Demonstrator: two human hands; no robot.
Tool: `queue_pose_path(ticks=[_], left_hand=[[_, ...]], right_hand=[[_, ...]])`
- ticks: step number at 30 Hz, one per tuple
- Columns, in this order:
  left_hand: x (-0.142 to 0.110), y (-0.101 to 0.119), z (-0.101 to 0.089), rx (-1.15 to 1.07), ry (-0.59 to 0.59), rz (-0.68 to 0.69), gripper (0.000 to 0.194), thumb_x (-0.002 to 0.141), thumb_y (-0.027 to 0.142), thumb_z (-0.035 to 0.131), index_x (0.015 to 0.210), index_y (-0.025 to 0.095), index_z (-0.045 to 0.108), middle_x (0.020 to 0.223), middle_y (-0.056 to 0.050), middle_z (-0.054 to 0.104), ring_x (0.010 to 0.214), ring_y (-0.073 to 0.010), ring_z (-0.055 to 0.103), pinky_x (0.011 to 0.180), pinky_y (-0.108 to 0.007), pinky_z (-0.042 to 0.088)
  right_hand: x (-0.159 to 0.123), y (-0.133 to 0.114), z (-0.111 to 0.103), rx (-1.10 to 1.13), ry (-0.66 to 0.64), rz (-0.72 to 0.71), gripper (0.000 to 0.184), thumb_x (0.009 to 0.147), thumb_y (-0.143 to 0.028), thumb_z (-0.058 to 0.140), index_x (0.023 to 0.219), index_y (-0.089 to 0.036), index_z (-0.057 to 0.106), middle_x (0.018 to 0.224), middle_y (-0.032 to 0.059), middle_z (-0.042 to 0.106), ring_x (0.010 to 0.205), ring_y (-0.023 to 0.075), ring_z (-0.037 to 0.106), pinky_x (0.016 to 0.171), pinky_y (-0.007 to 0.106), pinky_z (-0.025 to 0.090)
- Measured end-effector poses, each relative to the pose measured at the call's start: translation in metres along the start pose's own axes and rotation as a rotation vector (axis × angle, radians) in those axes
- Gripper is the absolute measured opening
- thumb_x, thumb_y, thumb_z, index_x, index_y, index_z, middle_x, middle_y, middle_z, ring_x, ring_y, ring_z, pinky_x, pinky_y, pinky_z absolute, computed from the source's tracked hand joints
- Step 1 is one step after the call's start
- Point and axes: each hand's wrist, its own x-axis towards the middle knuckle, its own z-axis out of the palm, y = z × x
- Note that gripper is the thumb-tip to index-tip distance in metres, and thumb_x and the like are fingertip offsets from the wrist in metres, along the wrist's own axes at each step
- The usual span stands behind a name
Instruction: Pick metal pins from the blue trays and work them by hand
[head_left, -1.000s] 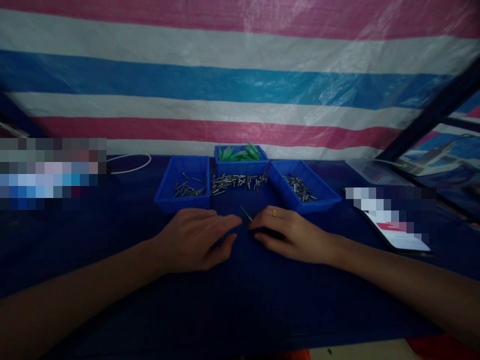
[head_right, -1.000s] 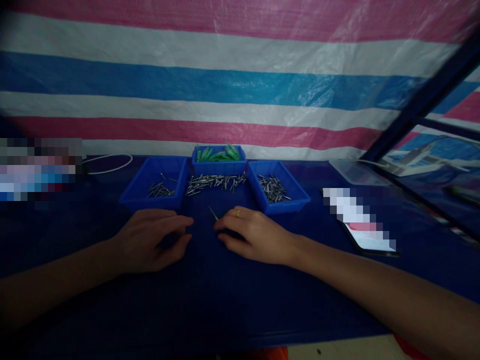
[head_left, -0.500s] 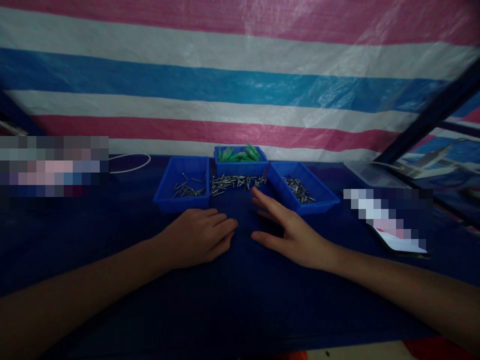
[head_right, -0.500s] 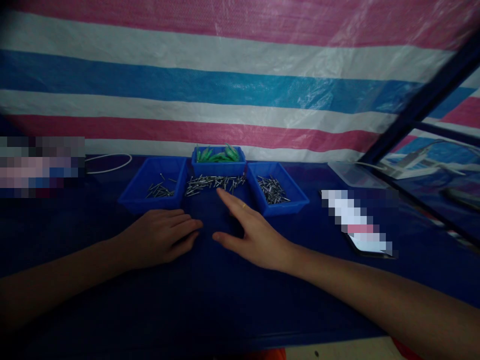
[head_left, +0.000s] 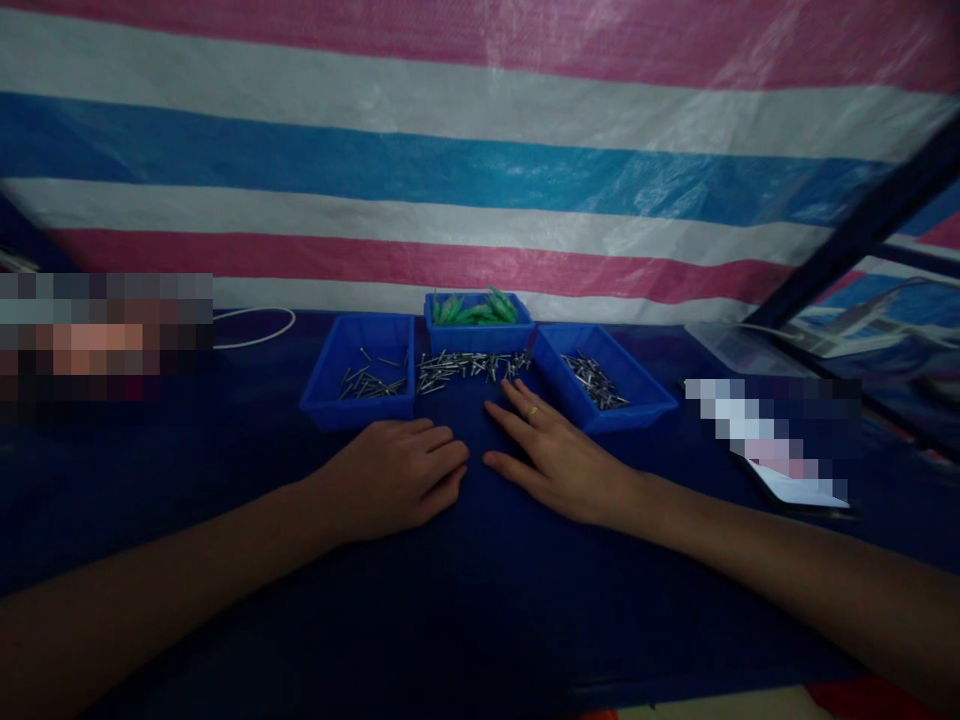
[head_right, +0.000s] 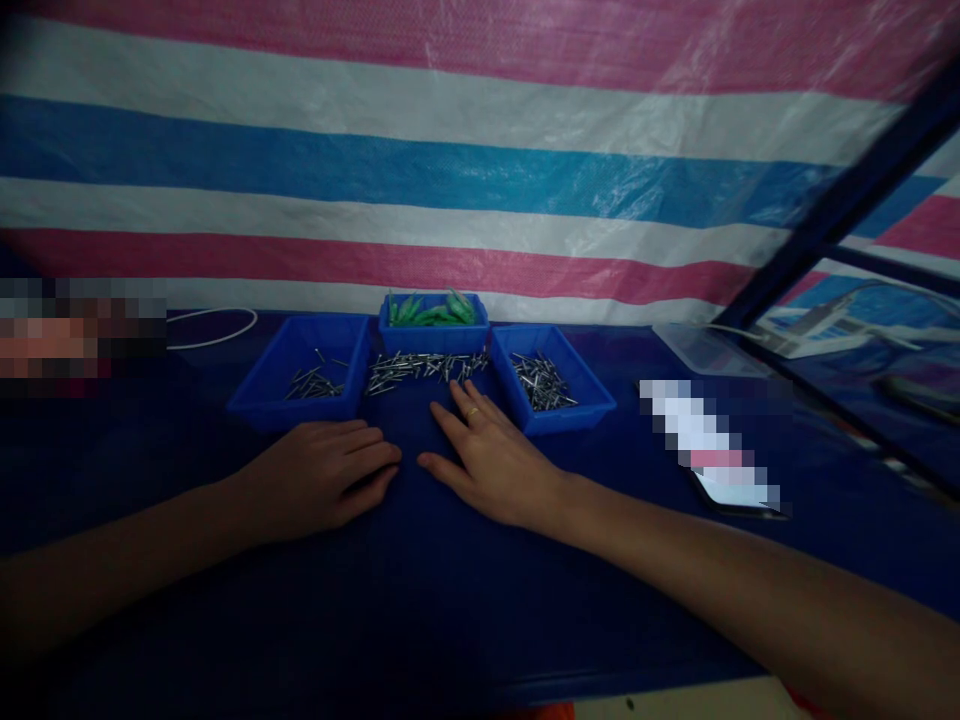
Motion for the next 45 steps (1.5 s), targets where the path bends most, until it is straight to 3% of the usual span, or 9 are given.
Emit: queue_pose_path(ticks=[8,14,20,26,33,39,45], left_hand=[[0.0006,-0.0005,-0.0014,0.01,-0.024,-0.014,0.017,0.088,0.022,0.043,0.086,0.017,0.059,0.073,-0.001,0.058,0.067,-0.0144,0.055,0.063,-0.026,0.042],[0.0002,-0.0013,-0.0018,0.003,-0.046,-0.004,0.016,0.089,0.023,0.043,0.086,0.017,0.058,0.074,-0.001,0.057,0.067,-0.014,0.055,0.061,-0.025,0.04],[0.0013,-0.001,-0.0034,-0.009,-0.066,-0.011,0.016,0.088,0.023,0.042,0.085,0.017,0.057,0.073,0.0,0.057,0.067,-0.0131,0.054,0.06,-0.024,0.039],[0.0014,-0.001,-0.004,-0.011,-0.122,-0.032,0.019,0.09,0.024,0.039,0.088,0.017,0.056,0.077,-0.001,0.058,0.069,-0.0138,0.054,0.062,-0.025,0.039],[-0.0003,-0.0016,-0.0026,-0.012,-0.124,-0.037,0.018,0.09,0.025,0.04,0.089,0.018,0.056,0.077,-0.001,0.058,0.07,-0.014,0.054,0.063,-0.025,0.039],[0.0004,-0.0015,-0.0033,-0.026,-0.131,-0.043,0.017,0.09,0.024,0.04,0.088,0.017,0.056,0.076,-0.001,0.057,0.07,-0.0137,0.055,0.063,-0.025,0.039],[0.0022,-0.0016,-0.0036,-0.026,-0.136,-0.041,0.017,0.09,0.024,0.04,0.089,0.018,0.056,0.077,-0.001,0.058,0.07,-0.014,0.055,0.063,-0.025,0.039]], right_hand=[[0.0031,-0.0013,0.0002,-0.041,-0.028,0.024,0.067,0.09,-0.051,0.038,0.135,-0.002,0.038,0.141,0.024,0.031,0.134,0.032,0.025,0.107,0.053,0.026],[0.0029,-0.0006,-0.0019,-0.056,-0.009,-0.002,0.067,0.09,-0.052,0.037,0.135,-0.003,0.038,0.147,0.022,0.019,0.137,0.031,0.013,0.109,0.05,0.023],[0.0036,-0.0012,-0.0007,-0.089,-0.045,-0.019,0.064,0.091,-0.05,0.035,0.136,-0.005,0.037,0.142,0.0205,0.033,0.133,0.0285,0.028,0.109,0.05,0.023],[0.0031,-0.0001,-0.0002,-0.078,-0.022,0.002,0.066,0.09,-0.053,0.036,0.136,-0.007,0.038,0.146,0.0201,0.024,0.136,0.0313,0.019,0.108,0.05,0.024],[0.0033,-0.001,-0.0015,-0.096,-0.052,0.01,0.065,0.09,-0.052,0.036,0.137,-0.007,0.037,0.144,0.0214,0.029,0.134,0.031,0.025,0.109,0.049,0.024],[0.0037,0.0003,-0.0003,-0.057,-0.018,0.027,0.067,0.089,-0.054,0.038,0.138,-0.007,0.036,0.148,0.0206,0.016,0.137,0.0319,0.01,0.11,0.048,0.021],[0.005,-0.0009,-0.0004,-0.068,-0.076,0.068,0.07,0.089,-0.055,0.035,0.139,-0.007,0.032,0.147,0.0216,0.019,0.136,0.0324,0.014,0.11,0.05,0.02]])
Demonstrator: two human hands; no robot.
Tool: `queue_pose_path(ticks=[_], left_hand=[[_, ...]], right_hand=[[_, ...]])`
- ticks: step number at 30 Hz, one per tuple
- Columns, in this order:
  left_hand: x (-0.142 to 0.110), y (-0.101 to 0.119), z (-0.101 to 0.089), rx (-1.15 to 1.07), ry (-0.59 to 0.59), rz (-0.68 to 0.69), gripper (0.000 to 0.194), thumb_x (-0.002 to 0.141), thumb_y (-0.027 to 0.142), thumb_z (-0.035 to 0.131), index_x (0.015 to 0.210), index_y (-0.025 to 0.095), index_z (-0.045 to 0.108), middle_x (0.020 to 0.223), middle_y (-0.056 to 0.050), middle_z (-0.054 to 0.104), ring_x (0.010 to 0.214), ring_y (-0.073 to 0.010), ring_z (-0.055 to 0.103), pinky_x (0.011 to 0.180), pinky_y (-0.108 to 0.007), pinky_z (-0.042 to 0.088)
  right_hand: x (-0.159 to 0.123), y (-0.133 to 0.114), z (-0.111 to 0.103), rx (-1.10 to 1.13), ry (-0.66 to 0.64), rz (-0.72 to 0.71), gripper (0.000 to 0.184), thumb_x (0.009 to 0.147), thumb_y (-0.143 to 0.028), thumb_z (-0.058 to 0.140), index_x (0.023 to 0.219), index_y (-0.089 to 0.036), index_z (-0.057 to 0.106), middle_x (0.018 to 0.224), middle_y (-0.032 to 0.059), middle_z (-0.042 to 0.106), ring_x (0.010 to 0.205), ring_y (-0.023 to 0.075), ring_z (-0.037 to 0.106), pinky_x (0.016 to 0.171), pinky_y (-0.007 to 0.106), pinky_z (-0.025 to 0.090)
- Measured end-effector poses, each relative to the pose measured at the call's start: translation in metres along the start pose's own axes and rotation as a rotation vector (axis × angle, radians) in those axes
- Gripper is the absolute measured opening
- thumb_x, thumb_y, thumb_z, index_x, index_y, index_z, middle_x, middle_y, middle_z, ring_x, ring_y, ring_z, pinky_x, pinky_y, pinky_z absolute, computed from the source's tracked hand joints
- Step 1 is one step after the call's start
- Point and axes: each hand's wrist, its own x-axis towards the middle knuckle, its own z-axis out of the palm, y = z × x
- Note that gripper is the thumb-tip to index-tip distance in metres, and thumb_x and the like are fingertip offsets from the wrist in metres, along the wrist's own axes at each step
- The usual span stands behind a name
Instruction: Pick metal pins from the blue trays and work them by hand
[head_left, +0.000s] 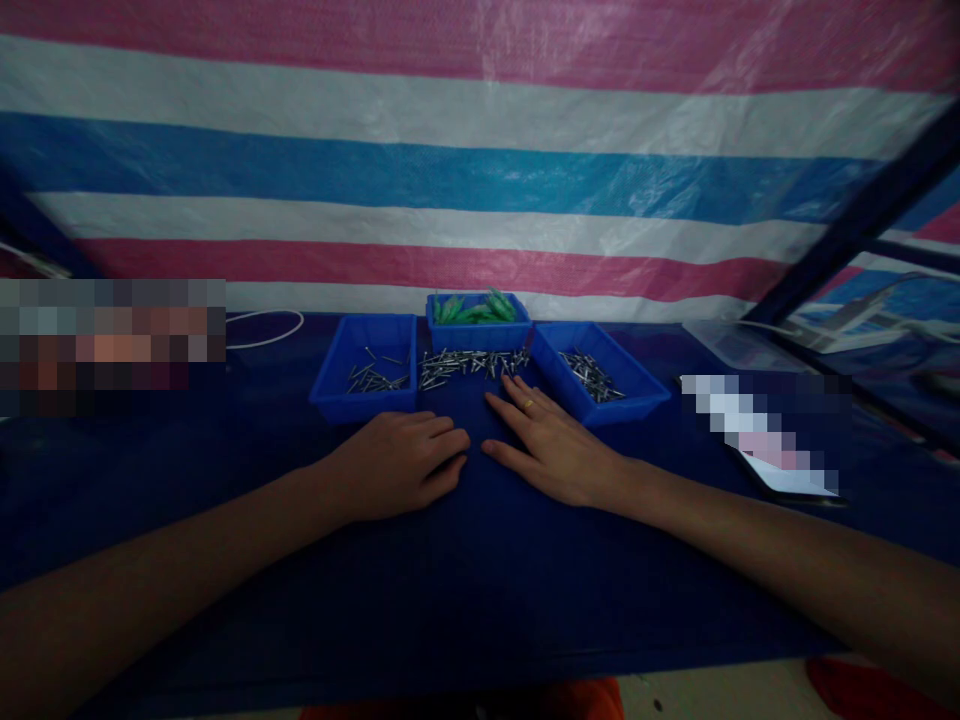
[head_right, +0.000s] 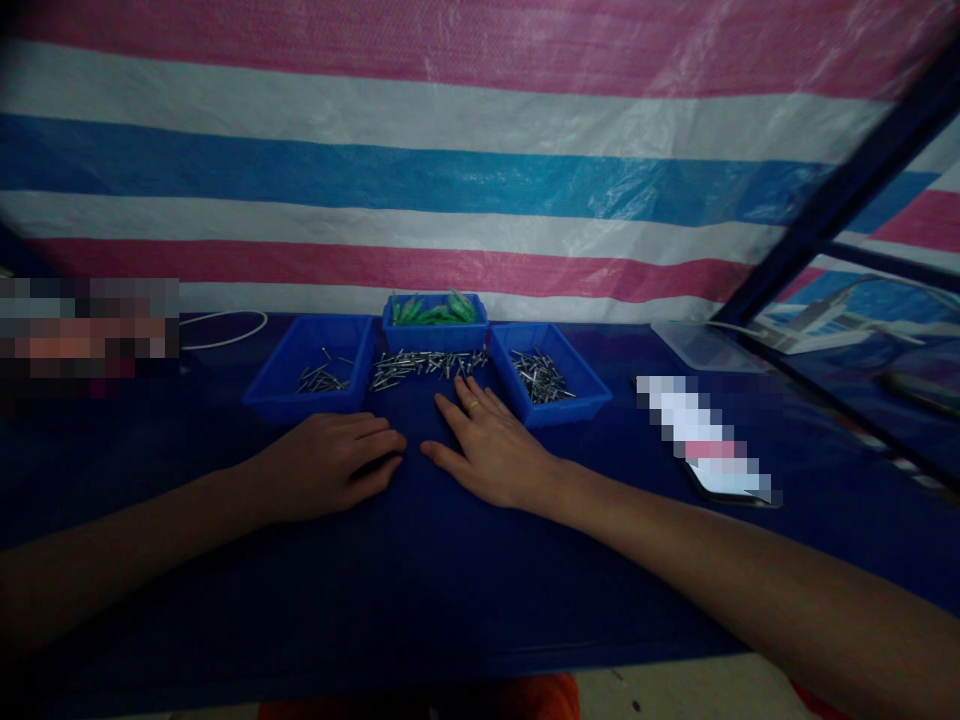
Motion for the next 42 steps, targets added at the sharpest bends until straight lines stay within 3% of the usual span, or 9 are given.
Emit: queue_pose_path(ticks=[7,14,23,31,37,42], left_hand=[[-0.001,0.0,0.0,0.012,-0.003,0.003,0.016,0.09,0.024,0.04,0.089,0.018,0.055,0.077,-0.001,0.058,0.07,-0.0142,0.055,0.062,-0.025,0.039],[-0.001,0.0,-0.001,-0.014,0.0,0.0,0.017,0.09,0.025,0.04,0.089,0.018,0.055,0.076,0.0,0.058,0.069,-0.0138,0.055,0.062,-0.025,0.039],[0.0,0.0,0.0,-0.017,-0.009,-0.01,0.019,0.091,0.025,0.038,0.089,0.018,0.056,0.076,-0.001,0.058,0.069,-0.0135,0.055,0.062,-0.025,0.04],[-0.001,0.002,-0.002,-0.007,0.006,-0.024,0.019,0.09,0.025,0.038,0.089,0.018,0.056,0.077,-0.001,0.059,0.069,-0.0143,0.057,0.06,-0.026,0.041],[-0.001,0.002,-0.002,0.001,-0.012,-0.037,0.018,0.09,0.025,0.039,0.088,0.018,0.056,0.076,-0.001,0.06,0.068,-0.0147,0.057,0.06,-0.026,0.041],[-0.003,0.002,-0.002,-0.008,0.001,-0.032,0.018,0.09,0.025,0.039,0.089,0.018,0.056,0.077,0.0,0.059,0.069,-0.0145,0.057,0.061,-0.026,0.041]], right_hand=[[-0.002,0.0,0.0,-0.012,0.025,-0.005,0.068,0.089,-0.053,0.037,0.137,-0.004,0.036,0.144,0.0227,0.027,0.134,0.0321,0.023,0.109,0.049,0.023],[-0.002,-0.001,0.0,0.009,0.056,-0.032,0.067,0.089,-0.053,0.037,0.137,-0.005,0.036,0.147,0.0197,0.02,0.136,0.0308,0.016,0.109,0.049,0.022],[-0.003,0.0,0.001,-0.021,0.069,-0.035,0.063,0.09,-0.049,0.04,0.134,-0.005,0.041,0.142,0.0204,0.034,0.132,0.0311,0.029,0.107,0.049,0.027],[-0.009,0.002,-0.004,-0.017,0.175,-0.202,0.035,0.09,-0.03,0.046,0.118,-0.013,0.057,0.116,0.0132,0.059,0.108,0.0248,0.053,0.093,0.045,0.045],[-0.011,0.003,-0.005,-0.036,0.199,-0.214,0.035,0.089,-0.029,0.047,0.118,-0.011,0.057,0.127,0.0162,0.051,0.119,0.0264,0.046,0.098,0.044,0.041],[-0.01,0.005,-0.003,-0.038,0.165,-0.232,0.037,0.09,-0.029,0.045,0.12,-0.011,0.056,0.123,0.0142,0.056,0.117,0.0248,0.049,0.099,0.044,0.041]])
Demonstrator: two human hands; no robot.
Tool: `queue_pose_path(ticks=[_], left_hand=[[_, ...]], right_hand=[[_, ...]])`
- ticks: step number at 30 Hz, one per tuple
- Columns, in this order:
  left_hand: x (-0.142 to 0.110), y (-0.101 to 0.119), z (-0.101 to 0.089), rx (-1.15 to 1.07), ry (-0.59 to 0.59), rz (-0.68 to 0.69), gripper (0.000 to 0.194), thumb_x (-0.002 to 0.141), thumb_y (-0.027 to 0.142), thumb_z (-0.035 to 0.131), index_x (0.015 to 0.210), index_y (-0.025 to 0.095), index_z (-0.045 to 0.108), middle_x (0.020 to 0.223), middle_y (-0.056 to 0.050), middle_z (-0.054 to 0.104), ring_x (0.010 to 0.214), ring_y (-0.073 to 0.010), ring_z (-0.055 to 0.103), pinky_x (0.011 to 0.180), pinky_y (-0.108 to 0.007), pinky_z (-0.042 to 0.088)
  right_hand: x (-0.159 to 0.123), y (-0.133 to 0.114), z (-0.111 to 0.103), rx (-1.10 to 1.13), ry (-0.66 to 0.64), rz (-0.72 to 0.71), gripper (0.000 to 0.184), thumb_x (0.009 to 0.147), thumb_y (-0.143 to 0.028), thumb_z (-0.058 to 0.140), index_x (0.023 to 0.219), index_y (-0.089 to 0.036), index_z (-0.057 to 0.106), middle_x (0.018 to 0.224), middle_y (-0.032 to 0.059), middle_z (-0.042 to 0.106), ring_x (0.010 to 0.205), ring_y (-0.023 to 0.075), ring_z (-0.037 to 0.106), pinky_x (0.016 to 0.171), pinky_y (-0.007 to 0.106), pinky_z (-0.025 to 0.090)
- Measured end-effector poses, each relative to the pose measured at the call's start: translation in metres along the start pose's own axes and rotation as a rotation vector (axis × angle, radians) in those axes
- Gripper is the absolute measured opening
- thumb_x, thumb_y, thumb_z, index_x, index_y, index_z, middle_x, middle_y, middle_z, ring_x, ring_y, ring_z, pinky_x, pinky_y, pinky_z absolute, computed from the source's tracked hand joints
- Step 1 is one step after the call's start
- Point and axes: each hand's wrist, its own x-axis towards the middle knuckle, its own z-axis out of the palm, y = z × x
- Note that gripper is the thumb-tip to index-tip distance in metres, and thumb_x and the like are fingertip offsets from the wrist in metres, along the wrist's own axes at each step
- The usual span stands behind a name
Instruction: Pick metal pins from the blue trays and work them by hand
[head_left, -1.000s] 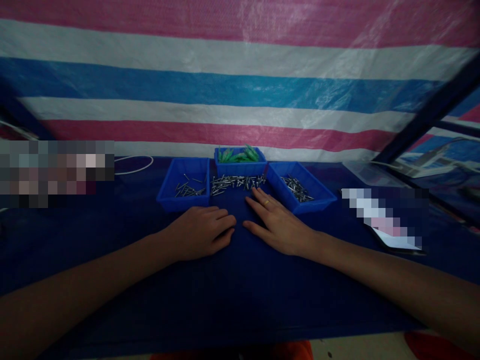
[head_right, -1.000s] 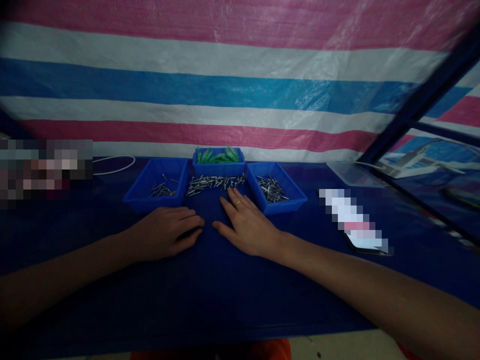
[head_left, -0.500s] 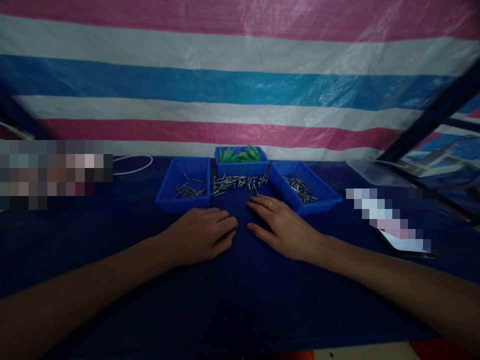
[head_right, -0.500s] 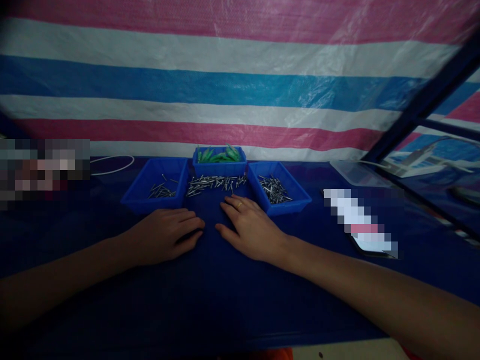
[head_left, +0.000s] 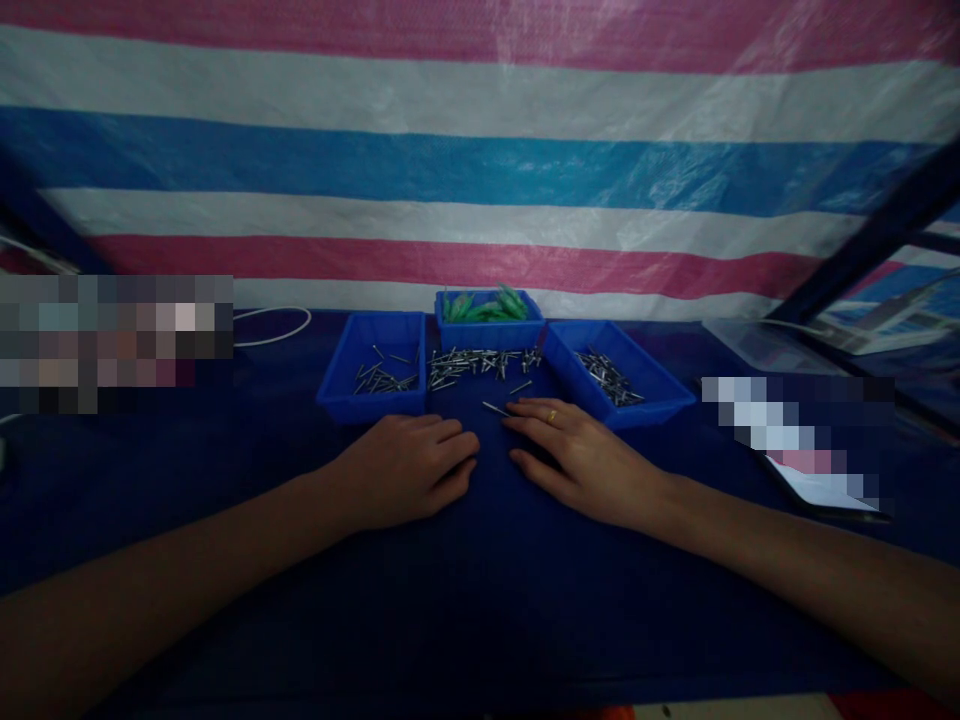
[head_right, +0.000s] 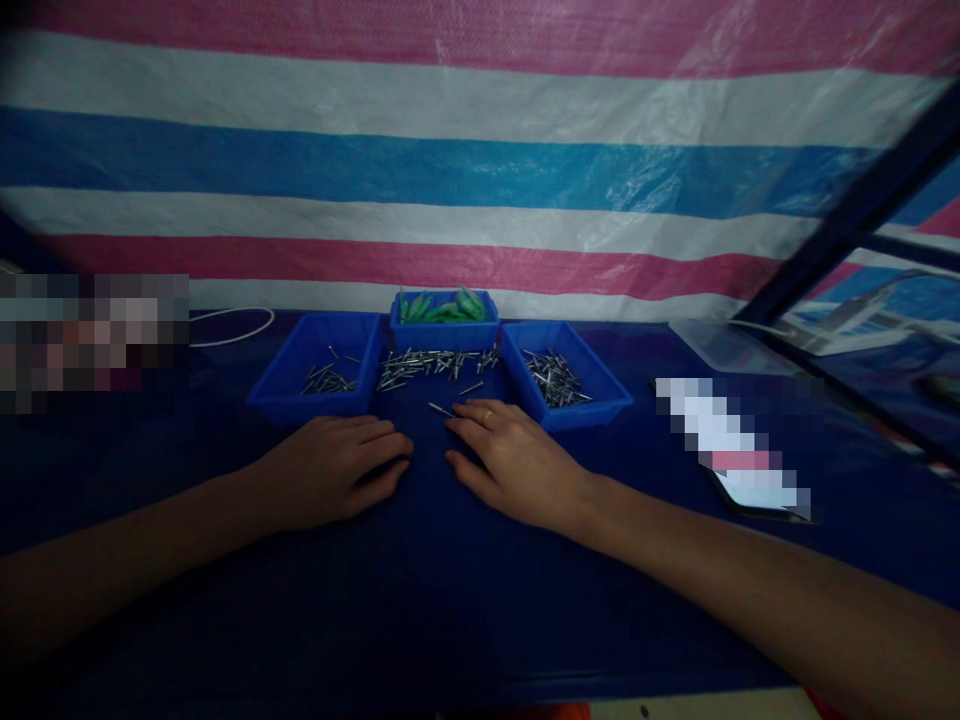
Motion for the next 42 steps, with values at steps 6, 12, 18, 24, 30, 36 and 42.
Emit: queue_pose_path(ticks=[6,12,18,24,30,36,42], left_hand=[[-0.001,0.001,0.001,-0.012,0.028,-0.058,0.019,0.09,0.025,0.039,0.097,0.018,0.055,0.083,-0.001,0.059,0.074,-0.015,0.059,0.062,-0.026,0.044],[0.0,0.001,0.002,-0.004,0.035,-0.096,0.023,0.09,0.028,0.04,0.106,0.018,0.054,0.09,-0.002,0.059,0.077,-0.0151,0.06,0.061,-0.025,0.045],[0.0,-0.001,0.004,0.001,0.047,-0.077,0.024,0.091,0.03,0.04,0.108,0.019,0.054,0.094,-0.003,0.058,0.078,-0.0143,0.06,0.061,-0.023,0.045],[-0.001,-0.003,0.004,-0.005,0.027,-0.004,0.022,0.092,0.028,0.039,0.1,0.018,0.057,0.092,-0.003,0.057,0.078,-0.0133,0.059,0.063,-0.024,0.046],[0.0,-0.002,0.005,0.0,0.069,0.047,0.023,0.093,0.026,0.037,0.093,0.017,0.058,0.088,-0.003,0.057,0.076,-0.0122,0.058,0.063,-0.023,0.045],[0.0,-0.002,0.005,0.001,0.042,0.034,0.022,0.093,0.026,0.037,0.095,0.018,0.057,0.092,-0.002,0.057,0.077,-0.0127,0.058,0.065,-0.024,0.044],[-0.001,-0.003,0.005,-0.003,0.047,0.037,0.022,0.093,0.026,0.037,0.095,0.018,0.057,0.092,-0.003,0.058,0.078,-0.0123,0.058,0.066,-0.023,0.043]], right_hand=[[0.001,-0.001,-0.003,0.057,-0.001,-0.084,0.033,0.091,-0.024,0.043,0.119,-0.013,0.057,0.116,0.0115,0.06,0.112,0.022,0.053,0.097,0.041,0.044],[0.0,-0.001,-0.007,0.079,-0.032,-0.17,0.03,0.091,-0.022,0.043,0.115,-0.012,0.059,0.115,0.0106,0.061,0.11,0.0206,0.054,0.099,0.04,0.042],[-0.001,-0.003,-0.008,0.131,-0.068,-0.277,0.029,0.09,-0.02,0.043,0.112,-0.01,0.059,0.111,0.0105,0.063,0.11,0.0186,0.055,0.101,0.037,0.041],[-0.002,-0.004,-0.01,0.152,-0.121,-0.331,0.03,0.09,-0.02,0.044,0.116,-0.012,0.057,0.115,0.0101,0.062,0.118,0.0192,0.05,0.103,0.038,0.039],[-0.002,-0.003,-0.01,0.17,-0.119,-0.26,0.036,0.089,-0.027,0.048,0.123,-0.015,0.051,0.124,0.0119,0.055,0.125,0.0211,0.042,0.104,0.04,0.037],[-0.002,-0.005,-0.009,-0.029,0.038,-0.166,0.026,0.091,-0.028,0.043,0.106,-0.014,0.058,0.108,0.0127,0.057,0.103,0.0229,0.053,0.088,0.04,0.047],[-0.003,-0.009,-0.011,-0.168,-0.05,-0.02,0.026,0.092,-0.028,0.039,0.077,-0.015,0.055,0.068,0.0037,0.055,0.062,0.0153,0.053,0.06,0.029,0.046]])
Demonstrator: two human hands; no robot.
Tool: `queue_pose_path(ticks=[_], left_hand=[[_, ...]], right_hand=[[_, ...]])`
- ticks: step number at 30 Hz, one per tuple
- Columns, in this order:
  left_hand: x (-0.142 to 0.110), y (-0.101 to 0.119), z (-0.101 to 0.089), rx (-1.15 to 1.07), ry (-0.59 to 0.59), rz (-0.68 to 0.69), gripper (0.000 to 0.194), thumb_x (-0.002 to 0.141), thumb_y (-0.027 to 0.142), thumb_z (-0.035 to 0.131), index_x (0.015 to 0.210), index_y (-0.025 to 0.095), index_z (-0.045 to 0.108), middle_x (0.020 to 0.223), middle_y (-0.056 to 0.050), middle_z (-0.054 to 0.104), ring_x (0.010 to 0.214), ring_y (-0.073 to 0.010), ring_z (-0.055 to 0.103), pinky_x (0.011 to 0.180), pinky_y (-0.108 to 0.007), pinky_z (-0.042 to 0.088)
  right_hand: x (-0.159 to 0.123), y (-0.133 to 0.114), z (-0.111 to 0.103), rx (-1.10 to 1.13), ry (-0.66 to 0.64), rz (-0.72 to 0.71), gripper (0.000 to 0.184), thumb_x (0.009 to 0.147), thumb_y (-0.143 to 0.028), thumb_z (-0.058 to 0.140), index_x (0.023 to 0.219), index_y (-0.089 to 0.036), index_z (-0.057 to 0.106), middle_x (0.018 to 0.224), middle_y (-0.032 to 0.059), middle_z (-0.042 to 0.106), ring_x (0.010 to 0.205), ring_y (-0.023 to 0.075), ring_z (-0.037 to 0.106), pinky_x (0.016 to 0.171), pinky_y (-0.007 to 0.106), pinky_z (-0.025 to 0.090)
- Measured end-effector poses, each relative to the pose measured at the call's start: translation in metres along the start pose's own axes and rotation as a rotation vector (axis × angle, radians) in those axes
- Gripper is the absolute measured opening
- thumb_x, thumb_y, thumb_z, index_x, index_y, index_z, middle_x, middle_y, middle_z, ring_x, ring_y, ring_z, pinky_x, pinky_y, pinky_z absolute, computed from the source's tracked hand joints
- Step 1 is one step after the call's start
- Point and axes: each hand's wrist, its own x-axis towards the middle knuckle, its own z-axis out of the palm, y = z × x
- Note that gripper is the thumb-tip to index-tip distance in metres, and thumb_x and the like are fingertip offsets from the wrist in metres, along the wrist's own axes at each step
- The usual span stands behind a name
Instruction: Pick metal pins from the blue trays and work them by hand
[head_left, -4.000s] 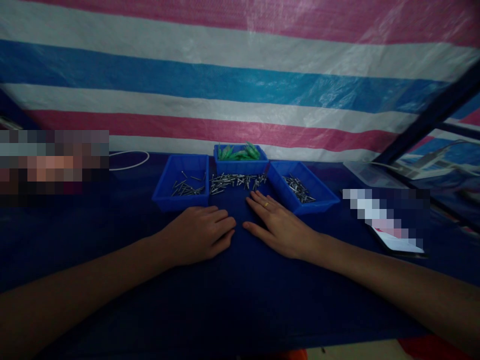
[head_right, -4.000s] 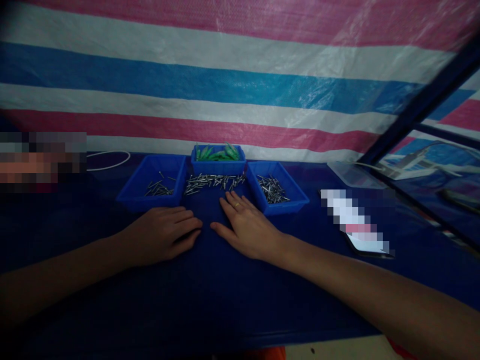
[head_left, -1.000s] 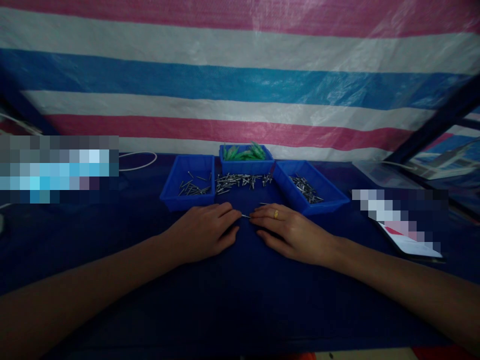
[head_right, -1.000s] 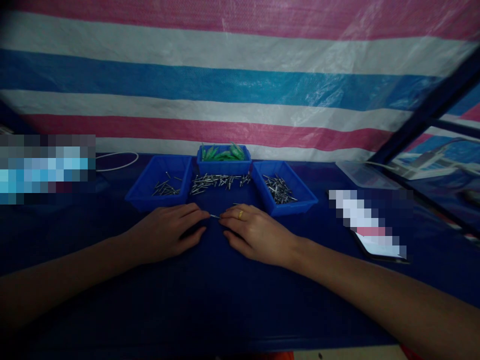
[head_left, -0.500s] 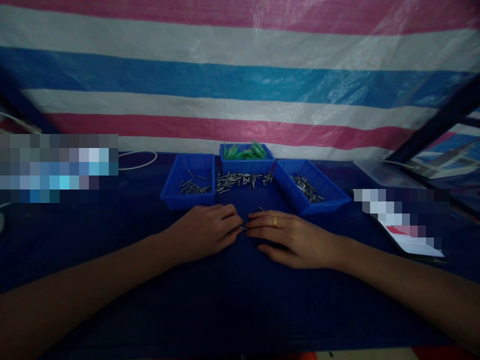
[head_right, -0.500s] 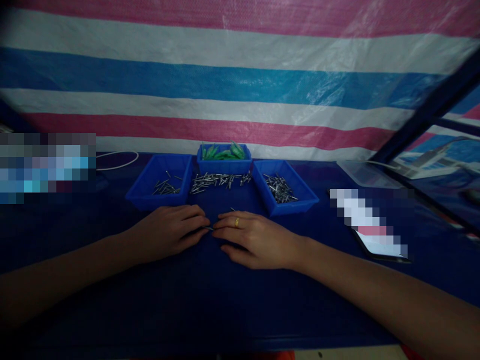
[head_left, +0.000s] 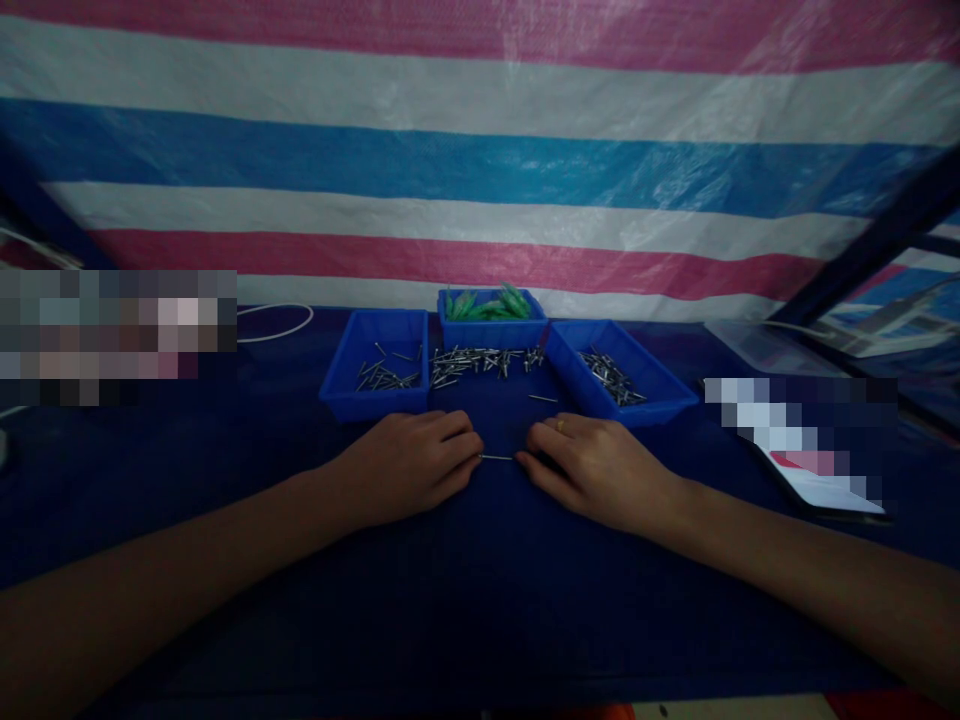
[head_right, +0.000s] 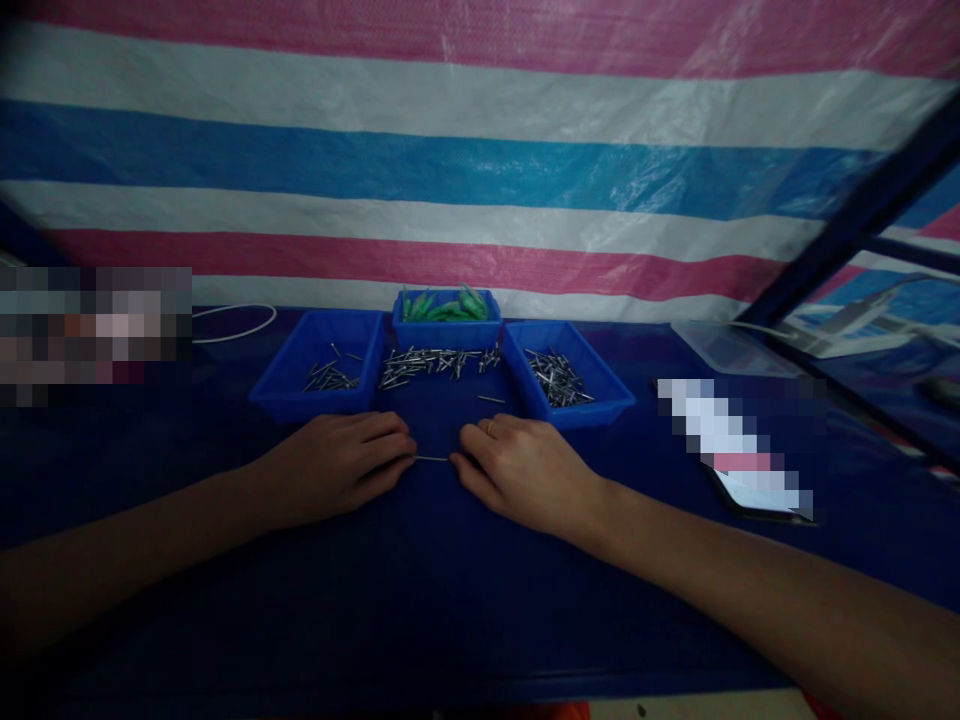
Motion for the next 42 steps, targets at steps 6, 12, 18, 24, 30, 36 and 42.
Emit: queue_pose_path(ticks=[6,12,18,24,30,36,42], left_hand=[[0.0012,0.0009,-0.0014,0.012,-0.009,-0.004,0.021,0.093,0.026,0.037,0.093,0.018,0.057,0.091,-0.002,0.058,0.078,-0.0131,0.058,0.065,-0.024,0.044],[0.001,0.0007,0.0001,0.026,0.012,0.004,0.019,0.092,0.025,0.039,0.094,0.019,0.057,0.092,-0.002,0.057,0.077,-0.014,0.058,0.064,-0.025,0.045],[0.0007,0.0018,0.0004,0.064,0.103,-0.004,0.02,0.092,0.024,0.039,0.089,0.016,0.058,0.085,-0.003,0.057,0.073,-0.0137,0.058,0.062,-0.025,0.045],[0.0006,0.0019,0.0015,0.064,0.201,0.054,0.02,0.093,0.022,0.038,0.088,0.015,0.057,0.081,-0.002,0.058,0.072,-0.0135,0.057,0.063,-0.024,0.046],[0.0009,0.0026,0.0014,0.071,0.243,0.074,0.02,0.093,0.021,0.039,0.088,0.015,0.057,0.079,-0.002,0.059,0.072,-0.0124,0.057,0.064,-0.023,0.046],[0.0002,0.0041,0.0013,0.07,0.21,0.091,0.018,0.092,0.018,0.039,0.09,0.017,0.057,0.082,-0.001,0.059,0.073,-0.0115,0.058,0.064,-0.022,0.045],[0.0009,0.0039,0.0024,0.054,0.202,0.053,0.019,0.092,0.029,0.043,0.094,0.016,0.057,0.083,-0.002,0.06,0.074,-0.013,0.058,0.064,-0.024,0.044]], right_hand=[[0.0006,0.004,0.0019,0.065,0.03,0.01,0.022,0.091,-0.03,0.044,0.094,-0.014,0.058,0.097,0.011,0.059,0.094,0.0225,0.056,0.085,0.039,0.047],[-0.0006,0.008,0.0092,0.131,0.031,0.006,0.035,0.091,-0.031,0.044,0.118,-0.01,0.053,0.123,0.0161,0.052,0.122,0.0267,0.043,0.101,0.042,0.04],[0.0004,0.0066,0.0055,0.151,0.055,-0.026,0.026,0.091,-0.029,0.044,0.105,-0.013,0.059,0.103,0.0112,0.06,0.098,0.0217,0.056,0.086,0.038,0.048],[0.0018,0.0049,0.002,0.129,0.069,-0.115,0.025,0.093,-0.025,0.04,0.087,-0.013,0.061,0.081,0.0075,0.058,0.075,0.0168,0.053,0.071,0.031,0.047],[0.0025,0.0047,0.0004,0.11,0.072,-0.172,0.027,0.094,-0.026,0.039,0.087,-0.012,0.06,0.075,0.0057,0.057,0.068,0.0153,0.051,0.066,0.028,0.043],[0.0022,0.0049,0.0007,0.1,0.049,-0.192,0.028,0.094,-0.023,0.037,0.082,-0.012,0.06,0.073,0.0051,0.056,0.066,0.0144,0.049,0.065,0.027,0.041],[0.0013,0.0056,0.0018,0.119,0.041,-0.197,0.025,0.093,-0.022,0.037,0.083,-0.013,0.059,0.071,0.0048,0.056,0.066,0.0141,0.049,0.065,0.026,0.04]])
